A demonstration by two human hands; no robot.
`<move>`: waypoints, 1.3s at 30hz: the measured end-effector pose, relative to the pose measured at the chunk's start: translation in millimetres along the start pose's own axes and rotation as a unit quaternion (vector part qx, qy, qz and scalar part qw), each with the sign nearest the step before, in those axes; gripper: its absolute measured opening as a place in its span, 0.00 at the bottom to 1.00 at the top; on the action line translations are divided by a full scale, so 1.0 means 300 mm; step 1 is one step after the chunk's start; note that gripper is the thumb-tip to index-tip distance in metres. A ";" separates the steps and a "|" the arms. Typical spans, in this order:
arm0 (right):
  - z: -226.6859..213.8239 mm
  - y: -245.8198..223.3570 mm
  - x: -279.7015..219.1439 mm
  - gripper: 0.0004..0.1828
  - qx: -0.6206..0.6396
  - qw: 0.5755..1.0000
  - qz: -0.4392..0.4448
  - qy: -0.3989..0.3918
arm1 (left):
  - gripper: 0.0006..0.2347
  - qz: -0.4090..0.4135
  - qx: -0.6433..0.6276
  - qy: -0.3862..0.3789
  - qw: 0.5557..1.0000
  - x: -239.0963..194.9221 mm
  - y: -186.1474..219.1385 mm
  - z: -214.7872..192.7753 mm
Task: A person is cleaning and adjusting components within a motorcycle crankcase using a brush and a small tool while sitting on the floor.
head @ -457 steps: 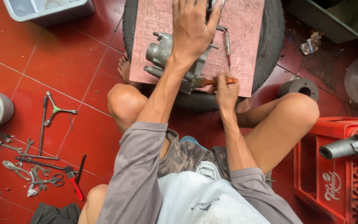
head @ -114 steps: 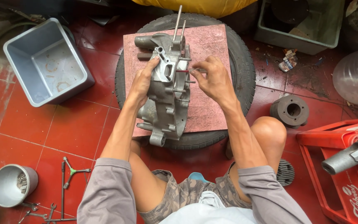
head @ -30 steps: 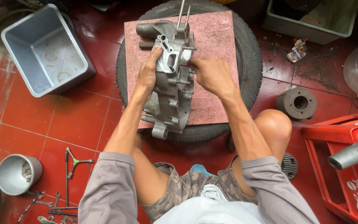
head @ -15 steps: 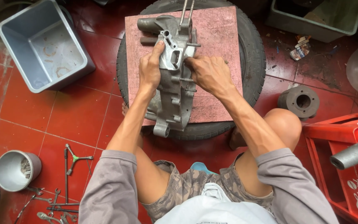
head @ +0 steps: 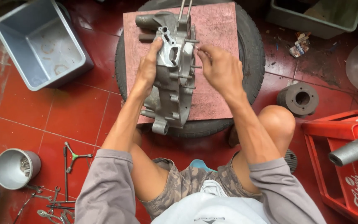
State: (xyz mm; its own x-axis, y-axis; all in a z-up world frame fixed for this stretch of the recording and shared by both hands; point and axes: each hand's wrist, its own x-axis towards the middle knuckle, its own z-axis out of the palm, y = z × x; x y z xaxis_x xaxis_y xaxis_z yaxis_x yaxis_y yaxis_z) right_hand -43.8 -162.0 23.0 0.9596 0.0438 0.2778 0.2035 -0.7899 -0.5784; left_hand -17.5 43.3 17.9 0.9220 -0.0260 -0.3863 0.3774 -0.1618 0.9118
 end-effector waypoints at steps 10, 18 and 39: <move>0.134 0.011 -0.018 0.28 0.339 0.898 0.207 -0.187 | 0.36 -0.016 -0.032 -0.043 0.998 -0.002 0.002 0.002; 0.151 -0.016 -0.039 0.20 0.428 0.840 0.298 -0.148 | 0.39 -0.028 -0.041 0.016 0.999 0.016 -0.032 -0.019; 0.163 -0.011 -0.014 0.23 0.420 0.834 0.301 -0.194 | 0.39 -0.006 -0.075 -0.090 0.993 -0.002 -0.001 -0.029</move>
State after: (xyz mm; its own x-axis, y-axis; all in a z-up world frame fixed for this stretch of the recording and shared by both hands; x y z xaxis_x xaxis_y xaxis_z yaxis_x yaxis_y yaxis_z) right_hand -39.0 -129.7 -13.9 0.8945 0.1168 -0.4315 -0.4299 -0.0397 -0.9020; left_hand -17.4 52.0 19.2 0.8922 -0.2031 -0.4033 0.4093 -0.0138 0.9123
